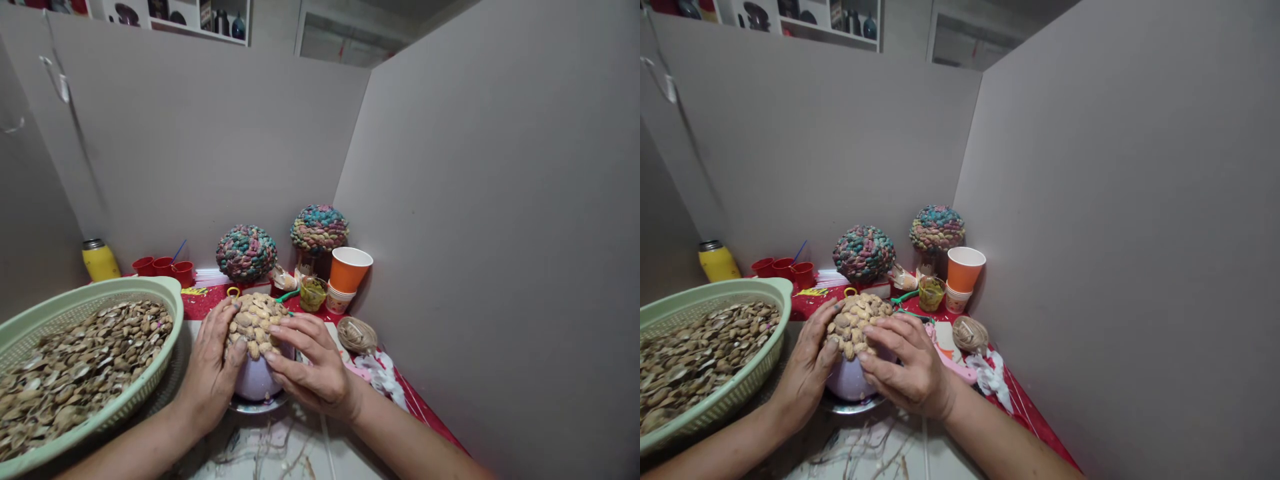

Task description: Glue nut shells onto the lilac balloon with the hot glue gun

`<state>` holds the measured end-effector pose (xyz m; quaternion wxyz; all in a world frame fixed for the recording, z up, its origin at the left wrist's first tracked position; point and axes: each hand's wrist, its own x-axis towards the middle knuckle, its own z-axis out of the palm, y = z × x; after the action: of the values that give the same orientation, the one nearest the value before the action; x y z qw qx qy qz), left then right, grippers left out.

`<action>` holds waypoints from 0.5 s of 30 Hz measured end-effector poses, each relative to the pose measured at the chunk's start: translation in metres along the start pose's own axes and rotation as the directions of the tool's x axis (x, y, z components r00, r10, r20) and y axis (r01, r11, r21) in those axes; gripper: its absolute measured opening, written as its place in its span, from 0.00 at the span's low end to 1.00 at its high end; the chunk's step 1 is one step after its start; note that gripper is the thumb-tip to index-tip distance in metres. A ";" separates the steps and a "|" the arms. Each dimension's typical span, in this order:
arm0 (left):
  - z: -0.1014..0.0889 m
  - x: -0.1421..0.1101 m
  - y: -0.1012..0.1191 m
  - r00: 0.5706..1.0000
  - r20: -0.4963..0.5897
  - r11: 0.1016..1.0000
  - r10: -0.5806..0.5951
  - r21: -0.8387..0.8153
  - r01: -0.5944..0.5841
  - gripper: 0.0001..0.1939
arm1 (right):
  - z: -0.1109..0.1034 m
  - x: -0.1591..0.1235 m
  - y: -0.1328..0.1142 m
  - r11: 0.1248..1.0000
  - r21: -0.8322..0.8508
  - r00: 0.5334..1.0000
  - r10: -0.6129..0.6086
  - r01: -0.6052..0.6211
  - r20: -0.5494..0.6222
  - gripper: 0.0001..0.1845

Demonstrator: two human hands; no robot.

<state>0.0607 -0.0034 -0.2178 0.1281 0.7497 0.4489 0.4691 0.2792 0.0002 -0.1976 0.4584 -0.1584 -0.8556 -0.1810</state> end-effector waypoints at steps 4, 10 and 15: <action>0.001 0.001 0.000 1.000 0.005 1.000 -0.011 -0.005 0.011 0.23 | -0.003 -0.002 -0.001 1.000 -0.003 0.999 -0.023 0.023 0.030 0.19; 0.001 -0.001 -0.002 1.000 0.012 1.000 -0.010 -0.001 0.010 0.23 | 0.003 -0.007 0.004 0.998 -0.061 0.987 0.003 0.007 0.158 0.24; 0.001 -0.001 -0.003 1.000 0.011 1.000 0.002 -0.003 -0.002 0.24 | 0.005 -0.010 0.005 0.997 -0.075 0.983 0.001 0.013 0.183 0.25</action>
<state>0.0594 -0.0028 -0.2206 0.1314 0.7526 0.4467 0.4656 0.2824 0.0057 -0.2077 0.3709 -0.1894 -0.8870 -0.1994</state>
